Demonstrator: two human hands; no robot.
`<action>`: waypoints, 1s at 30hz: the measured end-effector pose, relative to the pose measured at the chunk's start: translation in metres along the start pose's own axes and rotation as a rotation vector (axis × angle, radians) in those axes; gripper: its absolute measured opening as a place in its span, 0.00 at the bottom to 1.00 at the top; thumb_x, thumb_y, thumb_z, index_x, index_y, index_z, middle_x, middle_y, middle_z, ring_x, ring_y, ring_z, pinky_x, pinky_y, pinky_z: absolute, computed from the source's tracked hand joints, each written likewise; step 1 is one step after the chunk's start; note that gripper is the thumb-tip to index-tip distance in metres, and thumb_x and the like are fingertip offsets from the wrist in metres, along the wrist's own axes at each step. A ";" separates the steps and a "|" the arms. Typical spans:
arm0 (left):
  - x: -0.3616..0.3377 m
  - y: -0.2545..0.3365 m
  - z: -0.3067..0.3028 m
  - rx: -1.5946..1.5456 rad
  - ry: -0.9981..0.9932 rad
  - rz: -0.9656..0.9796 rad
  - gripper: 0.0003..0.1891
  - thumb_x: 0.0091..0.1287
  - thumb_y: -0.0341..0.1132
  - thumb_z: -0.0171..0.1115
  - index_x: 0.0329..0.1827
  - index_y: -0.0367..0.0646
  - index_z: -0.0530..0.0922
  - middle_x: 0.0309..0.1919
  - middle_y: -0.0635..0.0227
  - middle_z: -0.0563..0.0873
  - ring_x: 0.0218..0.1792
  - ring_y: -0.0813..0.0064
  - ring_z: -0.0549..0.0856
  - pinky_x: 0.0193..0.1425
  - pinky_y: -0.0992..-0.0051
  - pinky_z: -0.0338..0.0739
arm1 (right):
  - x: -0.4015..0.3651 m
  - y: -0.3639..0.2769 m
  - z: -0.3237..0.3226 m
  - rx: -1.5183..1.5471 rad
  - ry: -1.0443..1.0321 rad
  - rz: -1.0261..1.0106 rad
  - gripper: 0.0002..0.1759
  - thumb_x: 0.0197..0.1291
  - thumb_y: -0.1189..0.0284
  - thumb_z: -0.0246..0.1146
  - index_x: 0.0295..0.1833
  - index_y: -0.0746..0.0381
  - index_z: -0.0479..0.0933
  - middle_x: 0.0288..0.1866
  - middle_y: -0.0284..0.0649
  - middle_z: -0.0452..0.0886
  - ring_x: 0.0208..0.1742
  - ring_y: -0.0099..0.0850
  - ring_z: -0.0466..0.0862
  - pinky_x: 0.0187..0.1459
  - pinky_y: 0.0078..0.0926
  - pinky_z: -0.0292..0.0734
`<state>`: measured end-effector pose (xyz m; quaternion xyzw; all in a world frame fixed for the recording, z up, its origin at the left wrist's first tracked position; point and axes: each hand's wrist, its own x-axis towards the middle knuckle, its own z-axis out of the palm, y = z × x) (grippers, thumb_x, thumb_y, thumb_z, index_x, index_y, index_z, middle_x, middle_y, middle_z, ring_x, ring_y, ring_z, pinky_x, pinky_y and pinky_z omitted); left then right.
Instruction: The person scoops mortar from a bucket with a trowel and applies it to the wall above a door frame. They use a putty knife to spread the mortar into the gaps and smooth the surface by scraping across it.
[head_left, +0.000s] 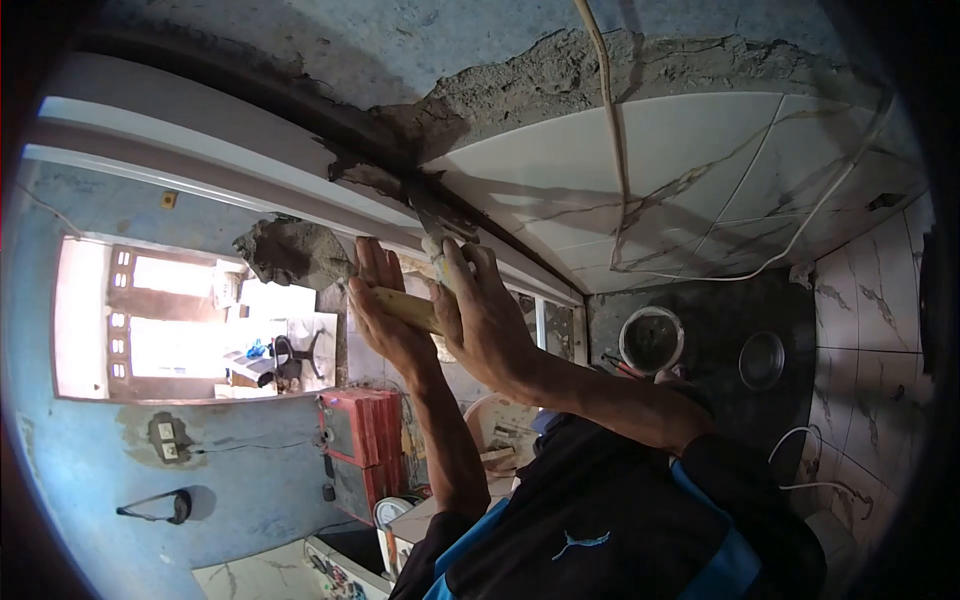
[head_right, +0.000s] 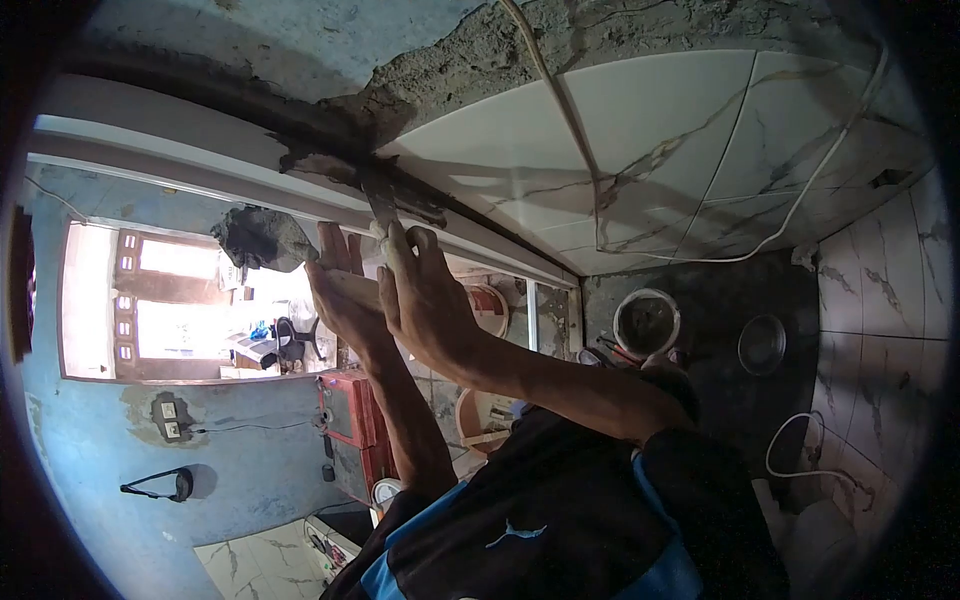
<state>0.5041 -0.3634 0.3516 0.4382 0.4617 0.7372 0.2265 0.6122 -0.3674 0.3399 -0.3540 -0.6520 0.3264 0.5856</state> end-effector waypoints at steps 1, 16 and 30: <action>0.000 0.000 -0.001 -0.015 0.003 -0.013 0.29 0.77 0.45 0.35 0.67 0.24 0.58 0.68 0.45 0.64 0.70 0.59 0.64 0.74 0.63 0.60 | 0.000 0.001 0.000 -0.001 -0.003 0.001 0.27 0.65 0.74 0.53 0.65 0.74 0.55 0.50 0.57 0.64 0.43 0.50 0.78 0.37 0.39 0.80; -0.006 0.007 -0.003 -0.057 0.058 0.024 0.26 0.77 0.43 0.40 0.62 0.24 0.65 0.64 0.44 0.68 0.66 0.58 0.70 0.70 0.64 0.64 | 0.030 0.009 -0.126 0.099 -0.284 -0.027 0.22 0.62 0.70 0.62 0.58 0.71 0.71 0.51 0.53 0.77 0.50 0.39 0.80 0.51 0.31 0.73; -0.166 0.091 -0.055 -0.119 -0.121 -0.851 0.21 0.72 0.49 0.50 0.40 0.36 0.69 0.25 0.65 0.75 0.12 0.82 0.72 0.14 0.81 0.70 | -0.016 0.073 -0.056 -0.036 -0.436 -0.493 0.26 0.56 0.75 0.66 0.61 0.67 0.71 0.52 0.51 0.76 0.49 0.46 0.79 0.50 0.36 0.74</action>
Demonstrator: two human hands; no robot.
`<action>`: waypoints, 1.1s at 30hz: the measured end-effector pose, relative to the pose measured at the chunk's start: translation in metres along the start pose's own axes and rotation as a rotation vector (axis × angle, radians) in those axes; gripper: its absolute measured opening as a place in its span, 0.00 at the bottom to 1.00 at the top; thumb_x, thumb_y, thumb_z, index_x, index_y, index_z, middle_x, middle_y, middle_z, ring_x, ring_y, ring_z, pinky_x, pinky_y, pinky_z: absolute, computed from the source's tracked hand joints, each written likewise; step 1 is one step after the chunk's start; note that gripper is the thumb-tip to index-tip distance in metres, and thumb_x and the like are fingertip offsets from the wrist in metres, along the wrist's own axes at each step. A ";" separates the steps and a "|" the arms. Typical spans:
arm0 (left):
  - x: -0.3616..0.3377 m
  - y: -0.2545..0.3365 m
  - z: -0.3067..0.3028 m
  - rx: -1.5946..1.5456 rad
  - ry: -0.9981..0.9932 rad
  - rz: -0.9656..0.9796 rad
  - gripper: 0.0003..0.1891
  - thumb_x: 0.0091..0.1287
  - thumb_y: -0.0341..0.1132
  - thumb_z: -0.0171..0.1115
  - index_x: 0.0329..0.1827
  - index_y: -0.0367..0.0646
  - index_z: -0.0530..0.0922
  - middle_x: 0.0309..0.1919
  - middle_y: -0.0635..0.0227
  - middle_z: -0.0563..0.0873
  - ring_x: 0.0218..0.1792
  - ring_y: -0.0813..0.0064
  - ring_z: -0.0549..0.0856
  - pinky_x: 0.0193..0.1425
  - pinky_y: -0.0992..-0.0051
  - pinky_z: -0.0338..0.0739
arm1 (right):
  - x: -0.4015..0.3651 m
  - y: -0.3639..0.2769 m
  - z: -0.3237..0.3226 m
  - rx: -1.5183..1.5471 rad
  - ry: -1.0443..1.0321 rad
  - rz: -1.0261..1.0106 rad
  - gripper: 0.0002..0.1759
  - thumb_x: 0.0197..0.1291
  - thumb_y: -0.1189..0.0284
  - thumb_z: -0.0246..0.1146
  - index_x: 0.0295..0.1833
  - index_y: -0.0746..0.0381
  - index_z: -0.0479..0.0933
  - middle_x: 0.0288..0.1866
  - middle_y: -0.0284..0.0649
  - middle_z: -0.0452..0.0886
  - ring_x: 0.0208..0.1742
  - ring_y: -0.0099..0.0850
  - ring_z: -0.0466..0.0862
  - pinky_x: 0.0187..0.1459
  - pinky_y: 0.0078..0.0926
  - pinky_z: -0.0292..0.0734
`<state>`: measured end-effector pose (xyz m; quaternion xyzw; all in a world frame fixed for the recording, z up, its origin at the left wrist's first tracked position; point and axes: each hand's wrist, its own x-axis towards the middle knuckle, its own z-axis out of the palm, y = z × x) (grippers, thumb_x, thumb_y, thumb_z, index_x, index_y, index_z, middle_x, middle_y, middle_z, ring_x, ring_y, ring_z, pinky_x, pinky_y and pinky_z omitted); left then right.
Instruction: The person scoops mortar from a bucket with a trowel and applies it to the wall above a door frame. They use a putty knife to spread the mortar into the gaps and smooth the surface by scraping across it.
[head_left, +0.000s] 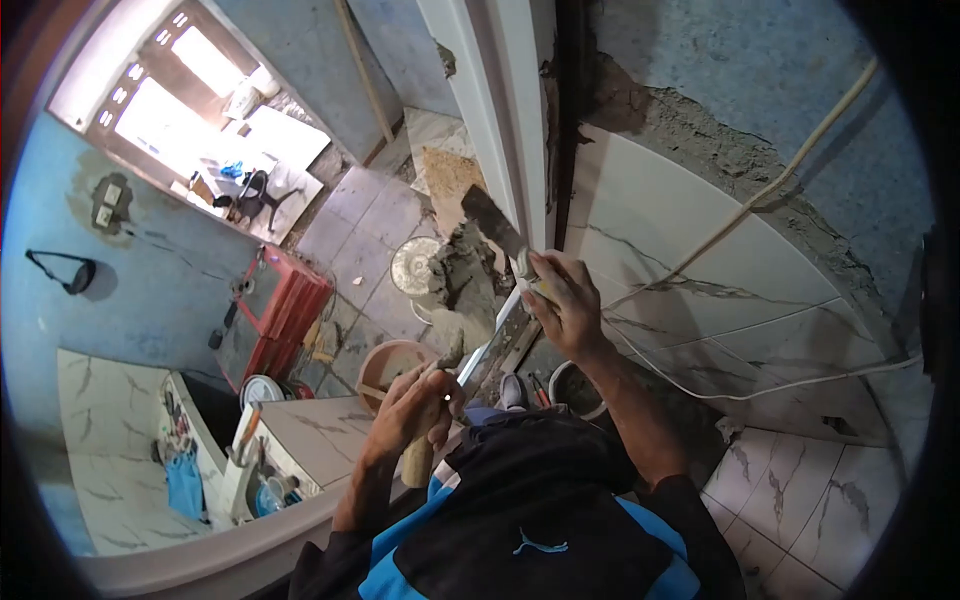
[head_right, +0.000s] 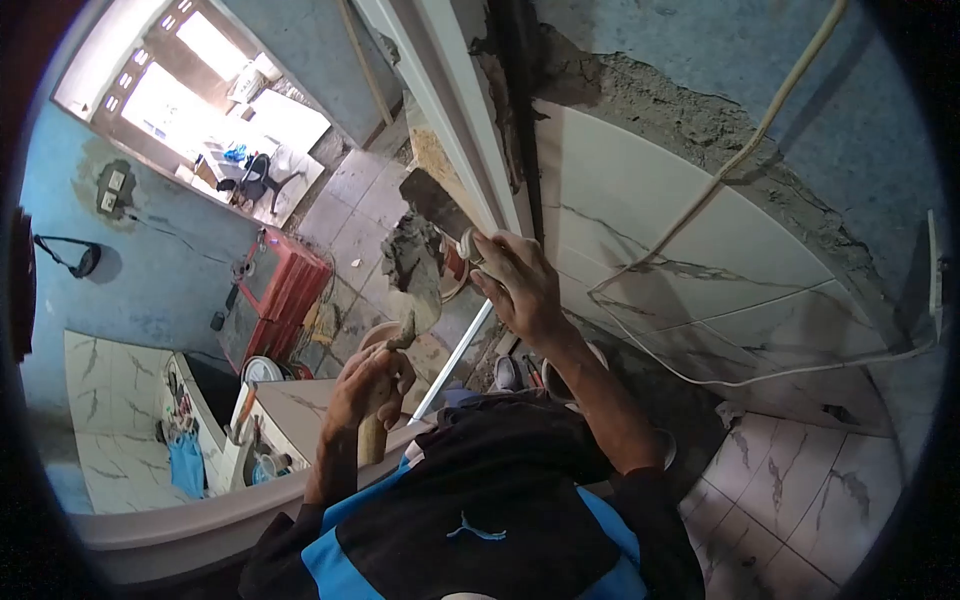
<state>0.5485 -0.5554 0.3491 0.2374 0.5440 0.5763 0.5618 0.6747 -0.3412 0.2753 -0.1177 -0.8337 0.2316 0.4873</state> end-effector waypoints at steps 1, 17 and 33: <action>-0.004 -0.002 0.001 -0.086 -0.013 -0.043 0.21 0.72 0.49 0.50 0.40 0.35 0.68 0.26 0.65 0.75 0.12 0.82 0.72 0.14 0.81 0.70 | -0.004 0.003 0.006 0.053 0.002 -0.005 0.27 0.56 0.75 0.66 0.63 0.65 0.70 0.51 0.49 0.76 0.49 0.46 0.78 0.49 0.37 0.74; 0.017 -0.022 0.010 -0.526 -0.134 -0.169 0.17 0.72 0.45 0.49 0.31 0.40 0.65 0.20 0.64 0.70 0.06 0.81 0.67 0.06 0.82 0.65 | -0.067 -0.007 -0.043 0.088 -0.080 0.165 0.22 0.58 0.76 0.63 0.59 0.69 0.72 0.50 0.51 0.76 0.49 0.46 0.78 0.49 0.36 0.74; 0.029 -0.037 -0.020 -0.818 -0.375 -0.246 0.18 0.70 0.44 0.46 0.26 0.40 0.64 0.21 0.57 0.70 0.04 0.78 0.68 0.02 0.79 0.67 | -0.001 -0.010 -0.115 0.489 -0.292 0.749 0.22 0.60 0.62 0.64 0.54 0.68 0.78 0.31 0.36 0.81 0.27 0.18 0.77 0.28 0.18 0.71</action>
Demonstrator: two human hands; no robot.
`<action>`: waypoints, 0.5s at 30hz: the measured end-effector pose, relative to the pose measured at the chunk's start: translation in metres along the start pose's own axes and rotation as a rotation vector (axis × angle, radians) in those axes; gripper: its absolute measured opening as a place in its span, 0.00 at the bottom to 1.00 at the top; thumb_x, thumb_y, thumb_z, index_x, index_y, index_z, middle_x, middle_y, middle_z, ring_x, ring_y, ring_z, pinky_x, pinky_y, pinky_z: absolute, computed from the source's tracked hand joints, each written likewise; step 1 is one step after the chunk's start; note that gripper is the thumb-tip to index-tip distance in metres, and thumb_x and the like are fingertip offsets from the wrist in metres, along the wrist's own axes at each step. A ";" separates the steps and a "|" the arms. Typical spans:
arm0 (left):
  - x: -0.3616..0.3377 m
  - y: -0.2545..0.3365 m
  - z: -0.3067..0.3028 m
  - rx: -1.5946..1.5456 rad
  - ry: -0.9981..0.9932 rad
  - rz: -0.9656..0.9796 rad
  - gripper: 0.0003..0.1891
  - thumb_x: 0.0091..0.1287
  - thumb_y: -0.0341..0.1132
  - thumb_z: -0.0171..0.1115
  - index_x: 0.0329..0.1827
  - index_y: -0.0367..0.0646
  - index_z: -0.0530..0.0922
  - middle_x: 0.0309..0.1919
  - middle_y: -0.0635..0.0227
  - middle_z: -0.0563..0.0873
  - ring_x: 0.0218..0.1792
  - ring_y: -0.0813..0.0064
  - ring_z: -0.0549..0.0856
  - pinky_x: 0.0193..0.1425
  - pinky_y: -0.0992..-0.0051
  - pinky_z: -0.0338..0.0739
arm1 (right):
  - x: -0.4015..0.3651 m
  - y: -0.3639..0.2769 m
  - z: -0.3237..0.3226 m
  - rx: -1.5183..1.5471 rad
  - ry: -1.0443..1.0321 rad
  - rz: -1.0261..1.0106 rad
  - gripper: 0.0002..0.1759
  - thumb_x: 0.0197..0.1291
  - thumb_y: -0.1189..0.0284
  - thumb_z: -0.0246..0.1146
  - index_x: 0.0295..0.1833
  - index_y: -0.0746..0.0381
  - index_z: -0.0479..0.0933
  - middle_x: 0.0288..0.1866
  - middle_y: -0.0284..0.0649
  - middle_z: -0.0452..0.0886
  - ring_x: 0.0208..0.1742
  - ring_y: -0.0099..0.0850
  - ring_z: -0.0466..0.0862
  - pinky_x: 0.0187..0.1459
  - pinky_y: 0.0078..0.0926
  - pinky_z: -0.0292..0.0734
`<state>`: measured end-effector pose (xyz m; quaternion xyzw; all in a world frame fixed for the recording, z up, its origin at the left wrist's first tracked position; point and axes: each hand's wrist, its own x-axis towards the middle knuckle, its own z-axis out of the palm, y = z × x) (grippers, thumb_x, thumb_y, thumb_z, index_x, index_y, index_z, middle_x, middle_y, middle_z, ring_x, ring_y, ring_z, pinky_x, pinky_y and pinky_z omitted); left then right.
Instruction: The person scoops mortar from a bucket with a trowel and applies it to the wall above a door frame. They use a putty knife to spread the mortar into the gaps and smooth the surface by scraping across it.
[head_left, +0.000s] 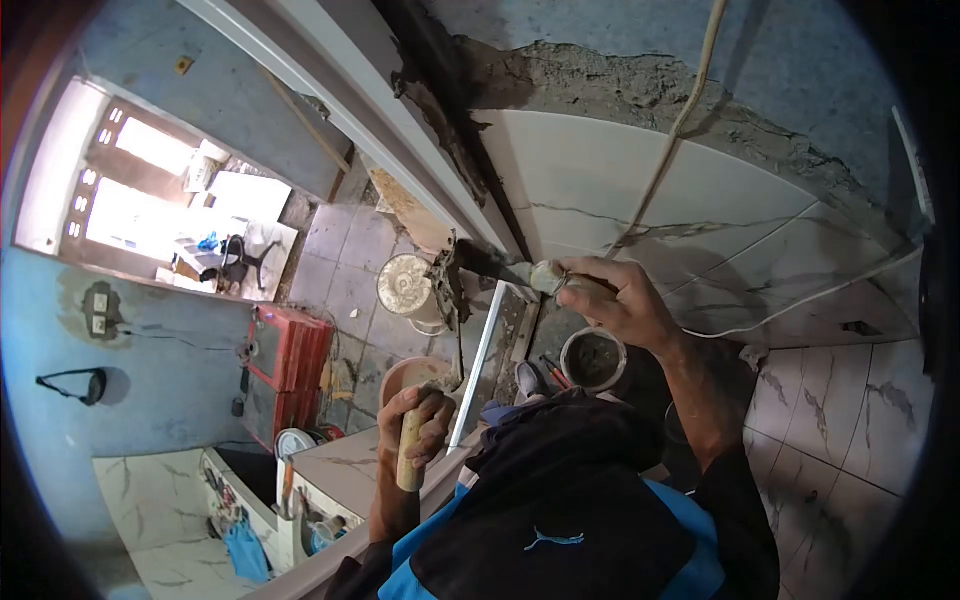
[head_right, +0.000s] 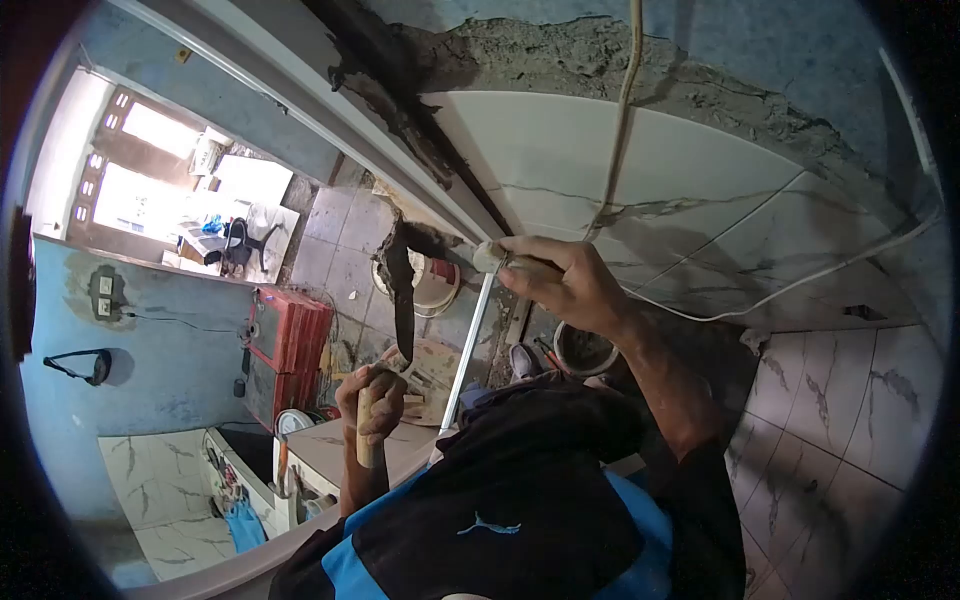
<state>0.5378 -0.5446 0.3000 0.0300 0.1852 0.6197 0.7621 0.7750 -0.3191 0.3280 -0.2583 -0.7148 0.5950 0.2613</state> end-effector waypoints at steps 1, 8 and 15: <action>0.001 0.000 -0.005 -0.043 -0.045 -0.005 0.18 0.70 0.44 0.45 0.27 0.39 0.65 0.20 0.58 0.70 0.04 0.79 0.68 0.02 0.79 0.67 | -0.002 0.005 0.002 0.007 0.004 -0.001 0.22 0.60 0.62 0.64 0.54 0.68 0.78 0.31 0.36 0.81 0.27 0.18 0.77 0.28 0.18 0.71; 0.010 0.000 0.012 0.030 0.103 0.074 0.19 0.73 0.45 0.43 0.27 0.41 0.64 0.20 0.62 0.69 0.04 0.81 0.65 0.02 0.81 0.66 | -0.028 0.017 0.022 -0.056 0.008 -0.273 0.24 0.57 0.61 0.67 0.53 0.66 0.79 0.36 0.46 0.85 0.34 0.27 0.84 0.36 0.23 0.78; 0.024 -0.001 -0.002 0.198 0.301 0.201 0.16 0.72 0.47 0.45 0.32 0.44 0.64 0.20 0.67 0.67 0.06 0.81 0.65 0.04 0.80 0.65 | -0.047 0.024 0.003 0.257 -0.252 0.169 0.23 0.61 0.61 0.64 0.56 0.66 0.77 0.34 0.37 0.84 0.34 0.23 0.81 0.35 0.22 0.76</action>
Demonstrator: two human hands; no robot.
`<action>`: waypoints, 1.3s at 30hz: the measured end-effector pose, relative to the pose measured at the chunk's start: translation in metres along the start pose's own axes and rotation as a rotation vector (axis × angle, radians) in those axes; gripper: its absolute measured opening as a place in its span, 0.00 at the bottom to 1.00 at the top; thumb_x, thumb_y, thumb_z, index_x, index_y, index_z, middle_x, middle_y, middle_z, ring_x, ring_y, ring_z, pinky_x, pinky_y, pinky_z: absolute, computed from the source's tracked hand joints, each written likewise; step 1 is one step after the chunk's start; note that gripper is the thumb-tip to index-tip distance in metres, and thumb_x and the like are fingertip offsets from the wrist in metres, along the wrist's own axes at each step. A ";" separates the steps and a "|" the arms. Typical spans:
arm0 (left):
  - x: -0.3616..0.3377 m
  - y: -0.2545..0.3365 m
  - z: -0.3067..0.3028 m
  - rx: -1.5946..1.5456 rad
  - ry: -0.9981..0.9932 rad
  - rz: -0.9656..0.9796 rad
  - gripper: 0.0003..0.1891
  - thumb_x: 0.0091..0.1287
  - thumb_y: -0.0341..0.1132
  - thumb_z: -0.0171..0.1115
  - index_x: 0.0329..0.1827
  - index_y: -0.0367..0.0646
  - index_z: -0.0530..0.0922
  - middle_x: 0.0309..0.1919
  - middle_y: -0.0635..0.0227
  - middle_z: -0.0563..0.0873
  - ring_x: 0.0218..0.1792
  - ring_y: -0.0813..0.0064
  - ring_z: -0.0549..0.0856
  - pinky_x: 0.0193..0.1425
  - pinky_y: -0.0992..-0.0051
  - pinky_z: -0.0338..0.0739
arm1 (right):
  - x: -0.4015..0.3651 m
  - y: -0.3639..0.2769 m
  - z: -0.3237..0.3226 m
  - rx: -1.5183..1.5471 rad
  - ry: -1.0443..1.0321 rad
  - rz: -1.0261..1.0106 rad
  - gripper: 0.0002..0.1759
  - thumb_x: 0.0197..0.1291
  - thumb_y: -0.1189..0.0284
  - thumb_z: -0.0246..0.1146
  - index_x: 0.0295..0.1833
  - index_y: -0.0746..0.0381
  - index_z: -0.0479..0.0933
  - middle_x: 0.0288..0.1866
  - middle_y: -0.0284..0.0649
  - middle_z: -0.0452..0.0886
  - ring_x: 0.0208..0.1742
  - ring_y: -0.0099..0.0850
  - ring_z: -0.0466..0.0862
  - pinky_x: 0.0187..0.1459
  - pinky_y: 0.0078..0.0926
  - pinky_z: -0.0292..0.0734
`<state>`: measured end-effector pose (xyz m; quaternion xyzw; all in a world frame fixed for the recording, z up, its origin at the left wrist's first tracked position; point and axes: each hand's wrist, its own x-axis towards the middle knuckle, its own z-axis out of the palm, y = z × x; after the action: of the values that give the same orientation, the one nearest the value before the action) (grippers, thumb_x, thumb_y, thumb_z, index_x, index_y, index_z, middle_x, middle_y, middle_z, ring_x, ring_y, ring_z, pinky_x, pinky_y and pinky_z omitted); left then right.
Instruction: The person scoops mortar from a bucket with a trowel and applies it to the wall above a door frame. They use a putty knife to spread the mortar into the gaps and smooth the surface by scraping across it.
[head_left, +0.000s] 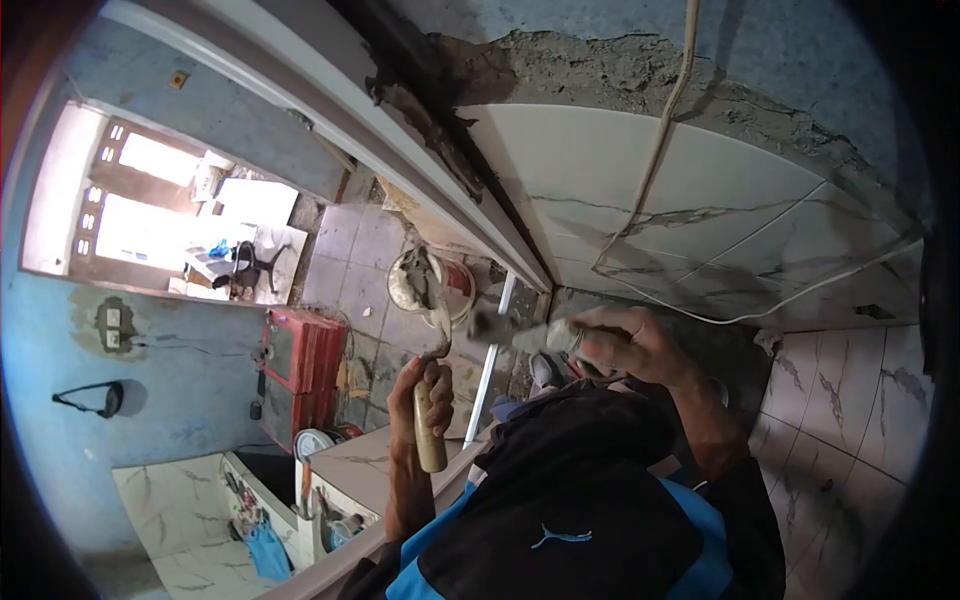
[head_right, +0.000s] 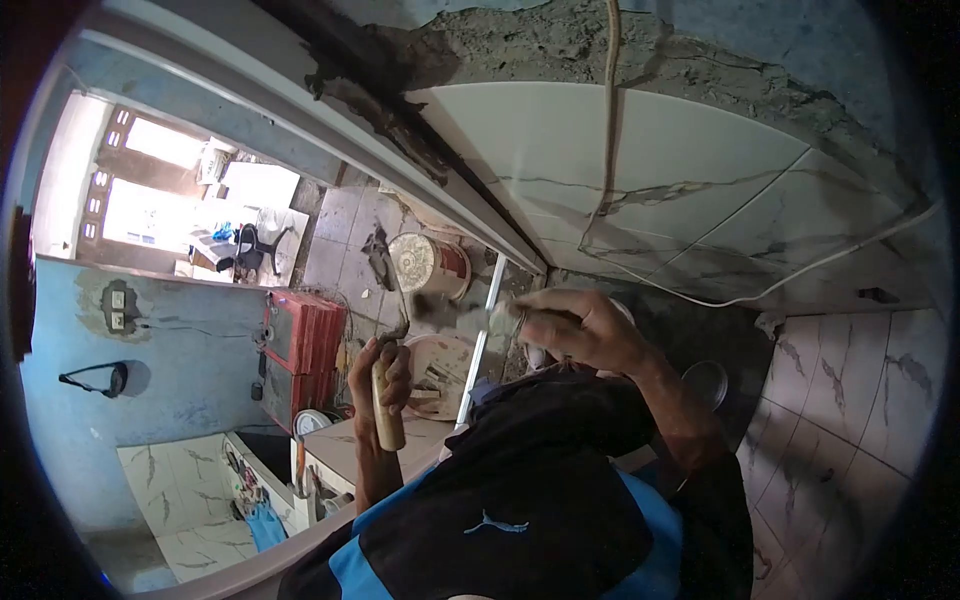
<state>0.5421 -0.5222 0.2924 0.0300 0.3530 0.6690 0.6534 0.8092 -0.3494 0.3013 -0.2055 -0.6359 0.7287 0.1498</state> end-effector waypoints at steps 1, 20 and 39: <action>0.000 -0.001 0.001 0.125 0.033 0.058 0.16 0.73 0.47 0.44 0.32 0.45 0.64 0.21 0.69 0.67 0.08 0.81 0.66 0.06 0.81 0.64 | 0.001 0.001 0.003 0.083 0.144 -0.036 0.22 0.63 0.61 0.62 0.55 0.66 0.77 0.35 0.35 0.82 0.34 0.21 0.80 0.35 0.20 0.75; 0.083 0.060 0.112 0.671 0.110 1.043 0.26 0.73 0.46 0.38 0.54 0.26 0.65 0.66 0.40 0.64 0.69 0.51 0.64 0.74 0.59 0.59 | 0.165 0.067 0.123 0.056 0.900 -0.359 0.27 0.69 0.66 0.55 0.69 0.64 0.58 0.57 0.49 0.69 0.53 0.37 0.75 0.46 0.32 0.80; 0.111 0.070 0.136 0.554 0.041 1.046 0.19 0.74 0.44 0.36 0.39 0.34 0.65 0.64 0.38 0.67 0.66 0.51 0.69 0.72 0.59 0.63 | 0.176 0.052 0.102 -0.074 0.816 -0.380 0.35 0.63 0.72 0.59 0.73 0.62 0.54 0.45 0.52 0.71 0.44 0.44 0.76 0.46 0.38 0.73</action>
<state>0.5341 -0.3569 0.3832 0.3568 0.4653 0.7855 0.1978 0.6077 -0.3607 0.2419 -0.3611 -0.5768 0.5243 0.5119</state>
